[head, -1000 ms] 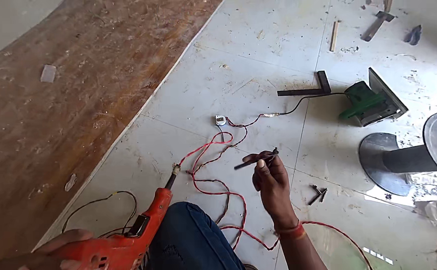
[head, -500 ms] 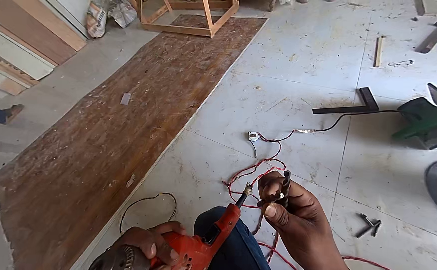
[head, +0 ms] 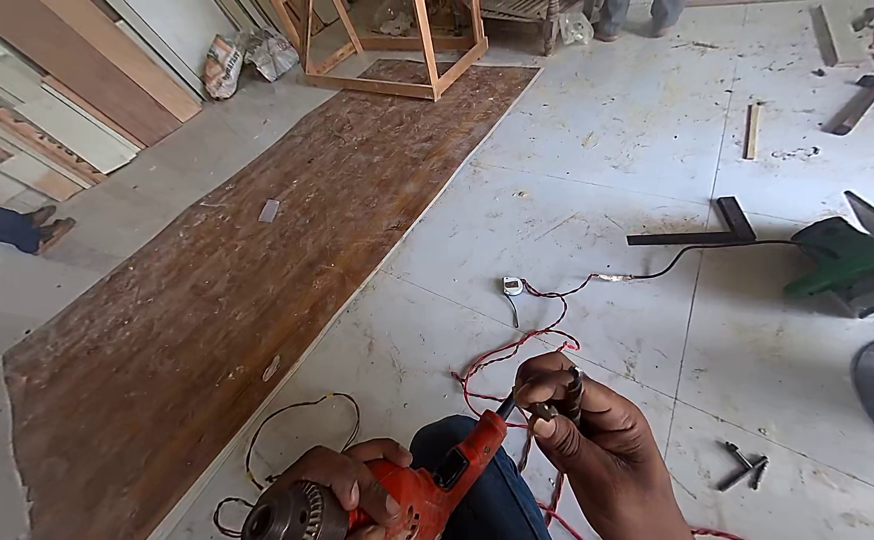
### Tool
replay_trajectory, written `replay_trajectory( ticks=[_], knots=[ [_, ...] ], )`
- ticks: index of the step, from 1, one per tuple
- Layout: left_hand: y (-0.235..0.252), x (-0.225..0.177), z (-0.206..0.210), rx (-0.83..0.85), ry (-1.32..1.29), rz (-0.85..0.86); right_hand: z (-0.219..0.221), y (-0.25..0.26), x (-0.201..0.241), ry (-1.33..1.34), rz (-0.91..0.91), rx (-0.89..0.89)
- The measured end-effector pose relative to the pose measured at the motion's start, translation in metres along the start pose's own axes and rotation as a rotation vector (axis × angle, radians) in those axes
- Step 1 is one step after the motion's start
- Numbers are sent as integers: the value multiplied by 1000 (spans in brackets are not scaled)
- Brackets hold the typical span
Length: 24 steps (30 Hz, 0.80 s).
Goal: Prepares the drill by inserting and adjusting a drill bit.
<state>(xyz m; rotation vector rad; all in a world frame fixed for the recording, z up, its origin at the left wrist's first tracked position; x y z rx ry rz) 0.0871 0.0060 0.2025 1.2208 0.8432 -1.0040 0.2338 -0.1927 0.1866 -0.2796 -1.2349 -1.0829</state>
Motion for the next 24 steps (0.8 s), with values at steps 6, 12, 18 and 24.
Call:
replay_trajectory(
  ticks=[6, 12, 18, 24],
  knots=[
    [2, 0, 4, 15, 11, 5, 8, -2, 4, -84, -76, 38],
    [4, -1, 12, 58, 190, 2, 40, -5, -4, 42, -22, 122],
    [7, -15, 35, 99, 305, -94, 81, -5, -2, -23, -101, 241],
    [0, -16, 27, 48, 359, -34, 92, -7, 4, -192, -224, 317]
  ],
)
Point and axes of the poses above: each hand's wrist, its own y-axis towards the middle knuckle, its own z-axis out of the palm, x = y × z, the point moved 8 cm from there along y, towards the middle knuckle, and after that the axes turned 5 degrees about -y, right-handed, at the moved point
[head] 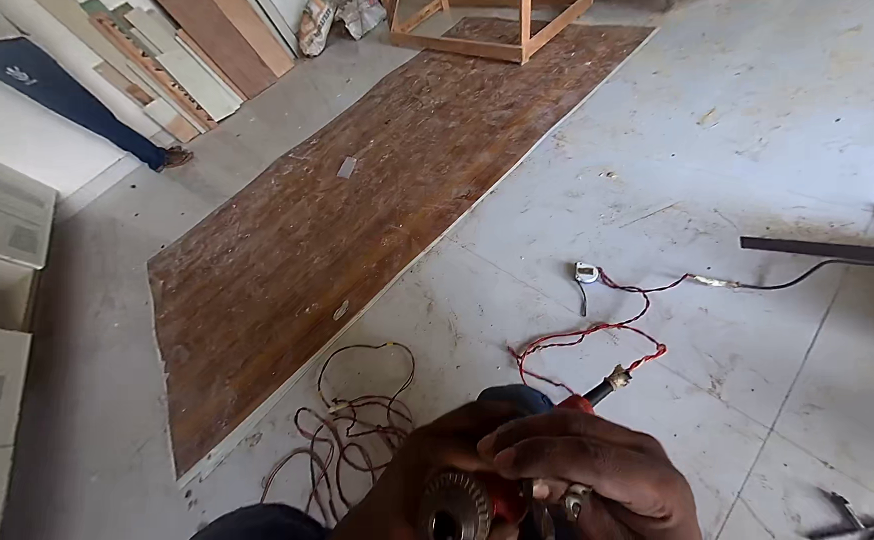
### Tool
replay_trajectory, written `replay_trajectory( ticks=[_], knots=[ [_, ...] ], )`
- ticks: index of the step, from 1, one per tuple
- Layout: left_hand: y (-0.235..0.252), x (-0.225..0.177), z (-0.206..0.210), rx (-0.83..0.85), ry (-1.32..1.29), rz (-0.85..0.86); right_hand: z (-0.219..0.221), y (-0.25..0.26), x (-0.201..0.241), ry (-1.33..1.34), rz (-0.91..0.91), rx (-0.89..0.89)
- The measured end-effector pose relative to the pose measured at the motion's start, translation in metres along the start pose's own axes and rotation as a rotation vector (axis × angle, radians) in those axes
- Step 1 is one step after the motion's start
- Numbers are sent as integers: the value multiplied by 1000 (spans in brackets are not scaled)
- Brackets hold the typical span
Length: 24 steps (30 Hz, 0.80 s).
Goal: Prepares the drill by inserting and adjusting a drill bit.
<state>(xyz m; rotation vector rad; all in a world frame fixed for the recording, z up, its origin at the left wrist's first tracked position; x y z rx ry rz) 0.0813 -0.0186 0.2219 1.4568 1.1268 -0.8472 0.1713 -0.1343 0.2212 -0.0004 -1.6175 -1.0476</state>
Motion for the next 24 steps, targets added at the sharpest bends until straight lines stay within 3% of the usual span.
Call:
replay_trajectory(
  ticks=[6, 20, 24],
  knots=[
    [-11, 6, -6, -20, 40, -68, 6, -5, -1, -28, 17, 2],
    [-11, 2, -1, 19, -12, -12, 10, -7, -5, 18, 55, -16],
    [-7, 2, 1, 15, -62, -40, 3, -1, -4, 69, 124, -131]
  ],
)
Point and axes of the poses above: each hand's wrist, its own y-axis towards the middle knuckle, its own z-axis out of the palm, x = y × z, the point moved 8 cm from there along y, towards the middle knuckle, and after that the axes turned 5 degrees about -y, right-handed, at the moved point
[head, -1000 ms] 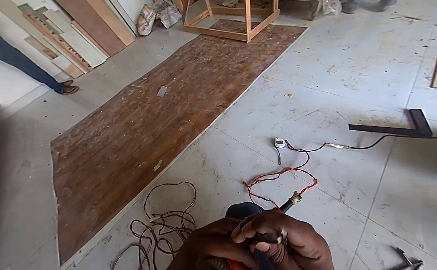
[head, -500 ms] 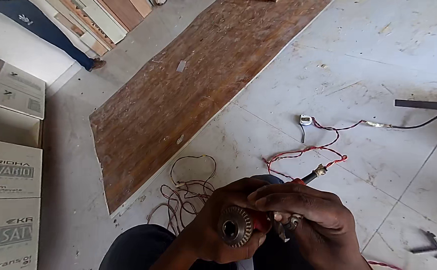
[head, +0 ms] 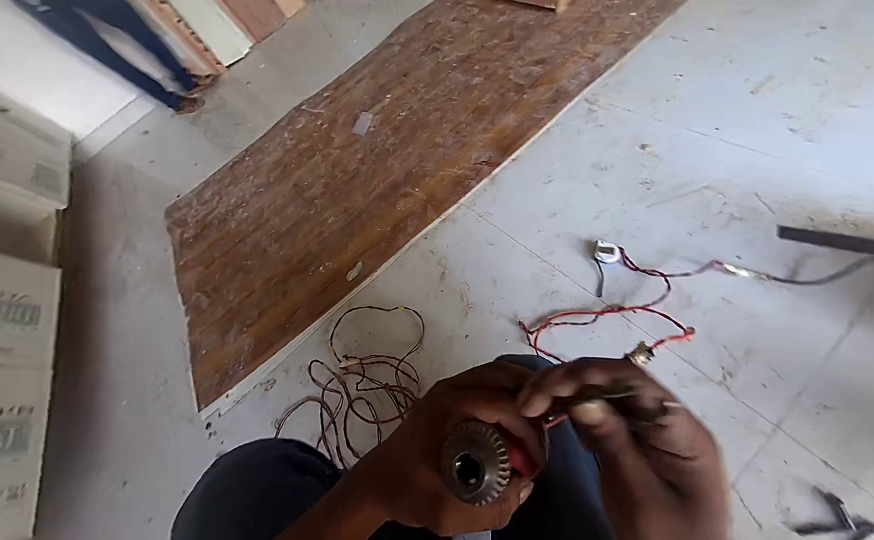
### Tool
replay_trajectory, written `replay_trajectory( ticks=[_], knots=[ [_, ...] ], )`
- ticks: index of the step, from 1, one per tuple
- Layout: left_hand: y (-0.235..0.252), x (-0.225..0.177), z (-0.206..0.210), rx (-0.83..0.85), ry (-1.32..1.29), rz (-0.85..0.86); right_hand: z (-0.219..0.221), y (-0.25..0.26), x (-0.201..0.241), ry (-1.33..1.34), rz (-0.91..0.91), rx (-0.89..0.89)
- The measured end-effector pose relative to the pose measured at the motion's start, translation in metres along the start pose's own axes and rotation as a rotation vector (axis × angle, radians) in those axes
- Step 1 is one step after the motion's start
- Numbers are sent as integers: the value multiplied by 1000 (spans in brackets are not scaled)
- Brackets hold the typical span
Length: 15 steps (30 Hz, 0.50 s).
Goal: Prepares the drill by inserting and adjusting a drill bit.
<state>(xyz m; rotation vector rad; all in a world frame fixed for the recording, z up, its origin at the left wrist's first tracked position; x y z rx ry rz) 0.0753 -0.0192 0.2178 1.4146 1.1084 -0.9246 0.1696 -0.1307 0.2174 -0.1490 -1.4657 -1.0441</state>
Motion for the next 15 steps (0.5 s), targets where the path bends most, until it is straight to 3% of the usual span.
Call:
replay_trajectory(
  ticks=[4, 8, 15],
  knots=[
    [8, -4, -3, -37, -8, 2, -1, 28, 24, 189, 68, -68],
    [12, -10, -5, -95, 10, -1, 21, 46, 38, 189, 68, 69],
    [8, -5, -6, -128, -17, -32, 46, 48, 54, -525, -136, 383]
  ],
)
Point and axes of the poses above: each hand's wrist, its own y-axis towards the middle knuckle, its own z-axis out of the palm, x = y × z, the point moved 8 cm from there along y, towards the middle knuckle, and after that the axes turned 5 degrees about -y, right-handed, at the moved point
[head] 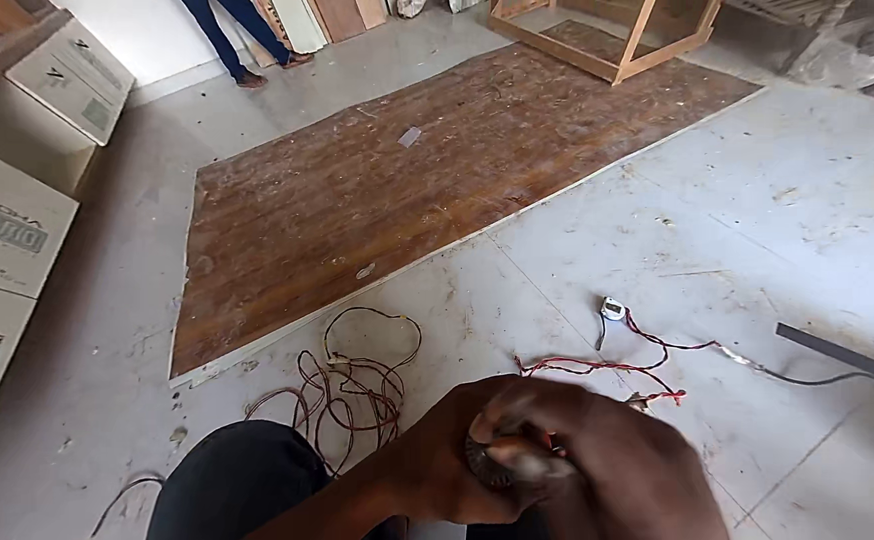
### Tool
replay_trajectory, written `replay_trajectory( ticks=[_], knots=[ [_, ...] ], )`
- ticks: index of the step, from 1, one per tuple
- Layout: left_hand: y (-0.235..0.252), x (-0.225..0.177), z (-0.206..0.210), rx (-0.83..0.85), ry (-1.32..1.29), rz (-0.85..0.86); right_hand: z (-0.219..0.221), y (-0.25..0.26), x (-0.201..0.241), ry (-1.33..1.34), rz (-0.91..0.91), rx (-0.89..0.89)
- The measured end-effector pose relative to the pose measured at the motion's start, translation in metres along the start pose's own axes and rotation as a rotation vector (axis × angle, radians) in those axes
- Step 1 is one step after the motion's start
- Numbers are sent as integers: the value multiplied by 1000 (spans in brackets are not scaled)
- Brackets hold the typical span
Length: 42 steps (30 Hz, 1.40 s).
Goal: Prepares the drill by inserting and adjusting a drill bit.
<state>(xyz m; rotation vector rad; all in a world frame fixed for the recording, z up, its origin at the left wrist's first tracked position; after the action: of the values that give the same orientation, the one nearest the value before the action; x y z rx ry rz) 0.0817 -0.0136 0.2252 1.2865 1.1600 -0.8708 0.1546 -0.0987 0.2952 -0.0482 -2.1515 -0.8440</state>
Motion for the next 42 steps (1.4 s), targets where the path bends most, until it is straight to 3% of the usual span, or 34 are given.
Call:
replay_trajectory(
  ticks=[4, 8, 11, 14, 17, 21, 24, 27, 29, 31, 32, 35, 38, 42],
  knots=[
    [-11, 8, -7, -97, -17, -51, 5, 2, -4, -115, 17, -16],
    [-12, -8, -9, -170, -143, 127, 7, 0, -17, 67, 52, -51],
    [-8, -7, -18, -253, -308, 164, 3, -11, -31, 258, 109, -147],
    [-8, 6, -38, -388, -416, 157, -8, -44, -78, 270, 298, -174],
    [-13, 19, -65, -602, -381, 78, -12, -92, -142, 58, 498, -135],
    [-22, 44, -89, -785, -380, -73, -41, -210, -228, -324, 847, -183],
    [-28, 49, -101, -840, -368, -92, -60, -353, -297, -566, 1351, -170],
    [-28, 52, -102, -843, -326, -107, -85, -485, -315, -783, 1722, -227],
    [-28, 55, -103, -858, -329, -109, -95, -531, -313, -842, 1777, -283],
    [-30, 56, -104, -883, -344, -116, -94, -519, -306, -851, 1648, -318],
    [-30, 58, -105, -897, -362, -118, -91, -486, -298, -836, 1480, -319],
    [-30, 66, -106, -988, -413, -173, -47, -327, -248, -663, 778, -191],
    [-34, 76, -107, -1134, -457, -273, 24, -195, -182, -510, 237, 51],
    [-28, 66, -109, -1234, -483, -336, 63, -115, -169, -508, -98, 331]
  ],
)
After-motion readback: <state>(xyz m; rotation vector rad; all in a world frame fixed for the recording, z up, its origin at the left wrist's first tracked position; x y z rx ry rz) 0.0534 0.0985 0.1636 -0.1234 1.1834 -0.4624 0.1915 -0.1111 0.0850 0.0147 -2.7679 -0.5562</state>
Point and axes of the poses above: each hand's wrist, its own y-axis towards the middle knuckle, its own z-axis out of the palm, x = y × z, the point moved 8 cm from there along y, towards the middle knuckle, and after that the axes turned 5 degrees about -y, right-handed, at the moved point
